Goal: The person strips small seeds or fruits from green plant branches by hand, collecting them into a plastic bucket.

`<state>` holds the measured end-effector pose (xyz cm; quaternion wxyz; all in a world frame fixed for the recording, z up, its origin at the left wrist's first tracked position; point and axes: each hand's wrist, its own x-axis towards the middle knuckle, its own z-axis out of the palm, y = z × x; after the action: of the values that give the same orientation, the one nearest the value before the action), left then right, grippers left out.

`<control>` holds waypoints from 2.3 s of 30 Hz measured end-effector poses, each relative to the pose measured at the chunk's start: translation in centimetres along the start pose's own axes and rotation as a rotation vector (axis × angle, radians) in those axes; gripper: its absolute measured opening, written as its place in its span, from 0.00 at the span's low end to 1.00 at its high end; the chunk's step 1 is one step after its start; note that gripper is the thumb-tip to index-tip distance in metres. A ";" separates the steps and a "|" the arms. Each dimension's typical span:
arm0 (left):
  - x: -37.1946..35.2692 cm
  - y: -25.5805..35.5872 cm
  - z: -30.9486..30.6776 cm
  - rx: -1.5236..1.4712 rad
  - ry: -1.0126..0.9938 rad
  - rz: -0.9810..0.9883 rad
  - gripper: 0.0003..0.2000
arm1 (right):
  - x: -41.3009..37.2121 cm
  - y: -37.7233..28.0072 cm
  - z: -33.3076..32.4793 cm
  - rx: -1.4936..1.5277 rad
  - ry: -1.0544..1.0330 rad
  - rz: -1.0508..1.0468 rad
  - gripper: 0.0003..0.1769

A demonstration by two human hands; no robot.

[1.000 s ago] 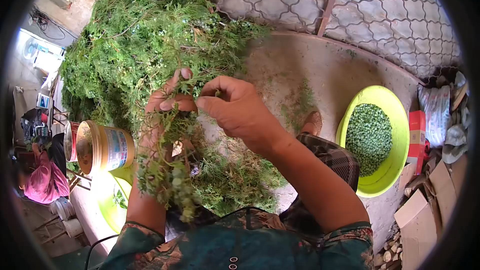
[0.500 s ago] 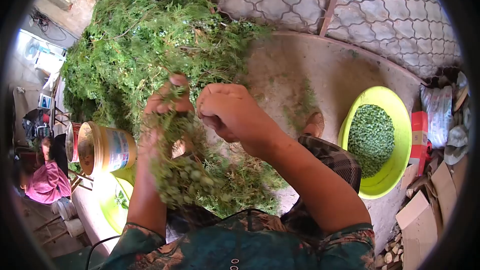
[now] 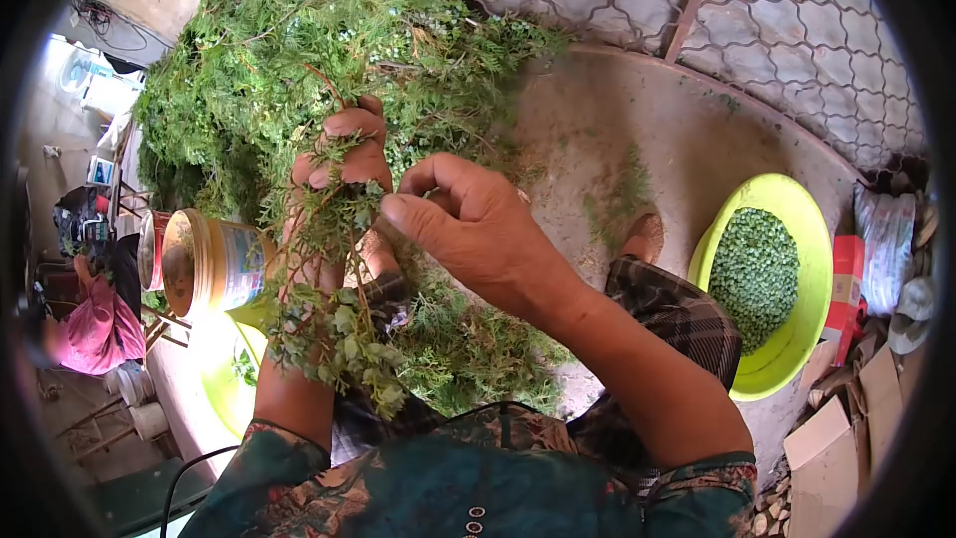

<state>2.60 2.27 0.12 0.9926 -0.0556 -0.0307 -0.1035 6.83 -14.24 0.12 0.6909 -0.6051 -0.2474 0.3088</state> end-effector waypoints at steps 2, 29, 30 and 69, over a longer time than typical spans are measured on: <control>0.0 0.2 0.0 -0.008 0.069 0.036 0.08 | -0.2 -0.8 0.5 0.067 -0.017 0.081 0.17; 0.9 2.1 1.7 0.719 0.434 0.162 0.12 | 0.2 -1.8 -1.1 0.459 0.089 0.175 0.12; 1.2 1.0 2.4 0.837 0.542 0.199 0.10 | 0.1 -1.8 -0.7 0.324 0.103 0.178 0.14; 0.7 2.0 2.6 0.596 0.477 0.171 0.10 | 0.8 -1.3 0.8 0.102 -0.072 0.211 0.13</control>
<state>3.56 4.35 2.55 0.9496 0.2583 0.1768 -0.0171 6.99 -13.19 1.47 0.6750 -0.5803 -0.1912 0.4135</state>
